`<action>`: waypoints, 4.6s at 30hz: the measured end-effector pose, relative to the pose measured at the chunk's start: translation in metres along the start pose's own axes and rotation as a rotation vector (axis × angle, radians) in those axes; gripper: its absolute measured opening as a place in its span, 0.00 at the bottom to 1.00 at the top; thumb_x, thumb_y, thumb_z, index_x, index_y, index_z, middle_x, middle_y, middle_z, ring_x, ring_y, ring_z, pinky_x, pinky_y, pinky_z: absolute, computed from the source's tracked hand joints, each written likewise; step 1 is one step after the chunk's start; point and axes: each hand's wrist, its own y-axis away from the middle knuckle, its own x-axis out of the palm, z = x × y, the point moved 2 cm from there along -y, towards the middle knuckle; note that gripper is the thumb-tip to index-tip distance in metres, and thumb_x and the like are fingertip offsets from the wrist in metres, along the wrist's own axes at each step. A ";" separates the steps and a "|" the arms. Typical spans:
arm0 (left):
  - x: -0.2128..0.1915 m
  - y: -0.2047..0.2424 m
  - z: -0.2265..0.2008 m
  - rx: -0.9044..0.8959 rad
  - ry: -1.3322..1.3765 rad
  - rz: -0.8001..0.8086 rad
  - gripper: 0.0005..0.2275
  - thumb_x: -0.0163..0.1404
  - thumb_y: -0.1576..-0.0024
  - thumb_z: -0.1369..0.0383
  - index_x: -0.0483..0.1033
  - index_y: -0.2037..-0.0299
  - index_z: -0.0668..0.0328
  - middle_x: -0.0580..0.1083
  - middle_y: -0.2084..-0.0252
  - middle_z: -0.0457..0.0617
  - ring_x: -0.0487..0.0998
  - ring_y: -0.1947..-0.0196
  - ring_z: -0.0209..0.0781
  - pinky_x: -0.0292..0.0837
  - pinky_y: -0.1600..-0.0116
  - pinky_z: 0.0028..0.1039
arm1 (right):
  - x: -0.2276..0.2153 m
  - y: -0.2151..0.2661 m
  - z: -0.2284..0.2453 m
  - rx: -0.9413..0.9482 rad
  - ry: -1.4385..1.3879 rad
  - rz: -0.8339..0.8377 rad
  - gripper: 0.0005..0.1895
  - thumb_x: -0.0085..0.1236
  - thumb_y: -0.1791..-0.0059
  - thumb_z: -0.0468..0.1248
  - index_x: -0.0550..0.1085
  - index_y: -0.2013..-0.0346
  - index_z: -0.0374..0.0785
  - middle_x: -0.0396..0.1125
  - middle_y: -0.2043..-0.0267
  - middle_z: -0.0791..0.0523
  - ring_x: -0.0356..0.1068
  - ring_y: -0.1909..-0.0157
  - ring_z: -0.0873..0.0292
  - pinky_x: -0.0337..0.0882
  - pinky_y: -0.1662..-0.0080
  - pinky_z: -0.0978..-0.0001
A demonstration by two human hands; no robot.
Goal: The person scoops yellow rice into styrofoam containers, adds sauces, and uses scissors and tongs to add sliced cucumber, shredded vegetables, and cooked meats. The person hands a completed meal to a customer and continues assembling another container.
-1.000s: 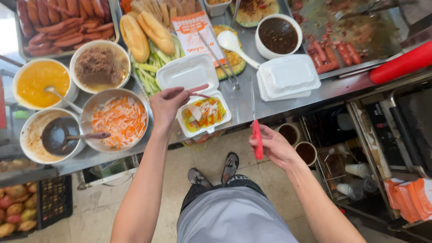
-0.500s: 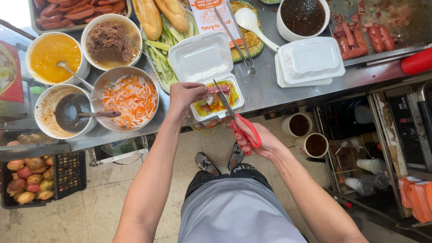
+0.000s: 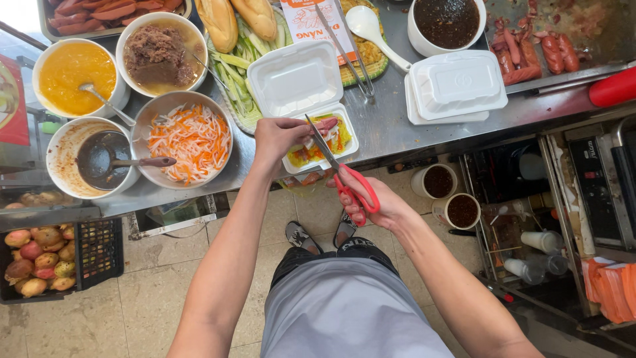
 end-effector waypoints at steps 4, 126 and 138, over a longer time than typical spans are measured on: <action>-0.004 -0.006 -0.006 0.069 -0.439 -0.035 0.09 0.60 0.48 0.72 0.85 0.60 0.69 0.84 0.66 0.57 0.85 0.69 0.37 0.80 0.60 0.23 | 0.005 -0.010 -0.002 -0.021 0.100 -0.079 0.34 0.53 0.48 0.57 0.71 0.42 0.29 0.57 0.76 0.63 0.54 0.81 0.71 0.55 0.80 0.79; 0.301 -0.153 -0.085 -0.119 0.743 0.293 0.38 0.27 0.39 0.36 0.54 0.27 0.53 0.64 0.30 0.59 0.67 0.32 0.60 0.68 0.35 0.57 | -0.364 -0.034 0.396 -0.726 1.495 -1.051 0.20 0.65 0.52 0.42 0.80 0.44 0.49 0.76 0.64 0.47 0.76 0.63 0.44 0.73 0.58 0.50; 0.301 -0.105 -0.084 -0.070 0.883 0.293 0.35 0.32 0.38 0.38 0.55 0.28 0.51 0.66 0.32 0.55 0.71 0.35 0.56 0.73 0.41 0.57 | -0.319 0.198 0.387 -0.815 1.324 -0.808 0.19 0.67 0.46 0.36 0.80 0.39 0.42 0.73 0.68 0.51 0.62 0.73 0.63 0.65 0.67 0.70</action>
